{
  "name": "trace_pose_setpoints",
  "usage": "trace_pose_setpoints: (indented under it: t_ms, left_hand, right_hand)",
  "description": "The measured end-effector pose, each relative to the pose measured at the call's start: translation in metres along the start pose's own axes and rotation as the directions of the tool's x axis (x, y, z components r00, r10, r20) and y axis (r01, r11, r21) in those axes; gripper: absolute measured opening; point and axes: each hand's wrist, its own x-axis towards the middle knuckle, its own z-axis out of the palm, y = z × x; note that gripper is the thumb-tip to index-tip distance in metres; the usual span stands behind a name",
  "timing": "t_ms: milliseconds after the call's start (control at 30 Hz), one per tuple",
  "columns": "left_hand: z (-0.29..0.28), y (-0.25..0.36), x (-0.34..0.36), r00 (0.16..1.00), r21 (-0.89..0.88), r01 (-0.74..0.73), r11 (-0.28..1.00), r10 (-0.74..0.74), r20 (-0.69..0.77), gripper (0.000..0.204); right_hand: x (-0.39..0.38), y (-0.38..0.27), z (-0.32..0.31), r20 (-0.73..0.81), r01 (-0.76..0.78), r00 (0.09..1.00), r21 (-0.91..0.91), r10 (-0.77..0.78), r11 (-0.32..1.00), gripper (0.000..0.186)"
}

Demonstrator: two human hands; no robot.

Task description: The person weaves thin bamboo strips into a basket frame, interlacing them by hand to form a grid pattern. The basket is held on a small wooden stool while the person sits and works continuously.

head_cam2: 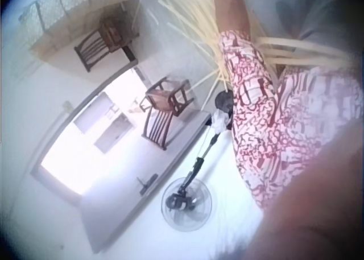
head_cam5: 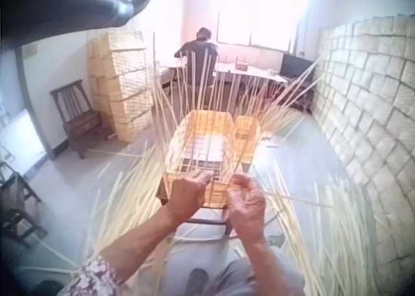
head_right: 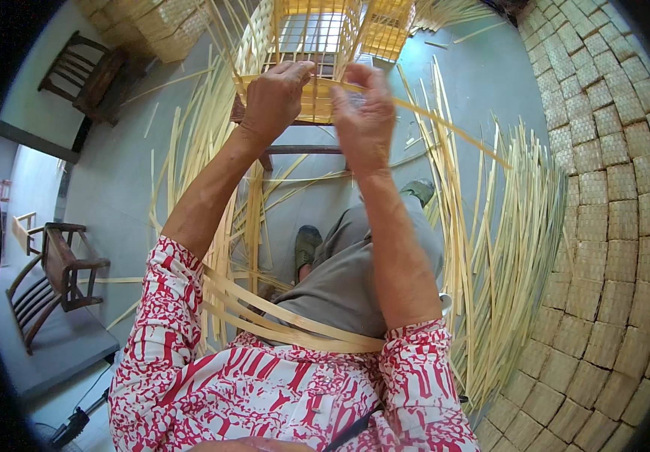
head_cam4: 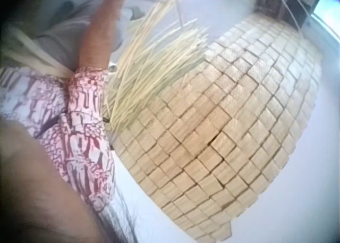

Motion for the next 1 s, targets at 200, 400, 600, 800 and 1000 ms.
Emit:
trace_pose_setpoints:
  t_ms: [200, 400, 600, 800, 1000]
  left_hand:
    - [-0.016, 0.006, -0.004, 0.984, -0.166, 0.178, 0.97, -0.173, 0.047, 0.044]
    - [-0.035, 0.02, -0.025, 0.981, -0.356, 0.139, 0.924, -0.177, -0.074, 0.038]
    - [-0.02, -0.004, -0.017, 0.986, -0.146, 0.016, 0.989, 0.008, 0.165, 0.01]
    - [-0.028, -0.006, -0.015, 0.976, -0.174, -0.02, 0.985, 0.057, 0.208, 0.01]
    - [-0.03, -0.011, -0.026, 0.963, -0.119, -0.119, 0.986, 0.144, 0.226, 0.011]
  right_hand:
    - [0.033, 0.036, -0.02, 0.348, 0.267, 0.937, -0.675, -0.023, 0.688, 0.017]
    - [0.02, 0.03, 0.007, 0.396, 0.342, 0.908, -0.517, -0.134, 0.784, 0.013]
    - [0.012, 0.018, 0.015, 0.421, 0.364, 0.893, -0.467, -0.16, 0.806, 0.013]
    - [0.012, 0.014, 0.014, 0.422, 0.444, 0.875, -0.501, -0.239, 0.742, 0.007]
    - [0.001, 0.017, 0.012, 0.446, 0.446, 0.865, -0.475, -0.229, 0.759, 0.006]
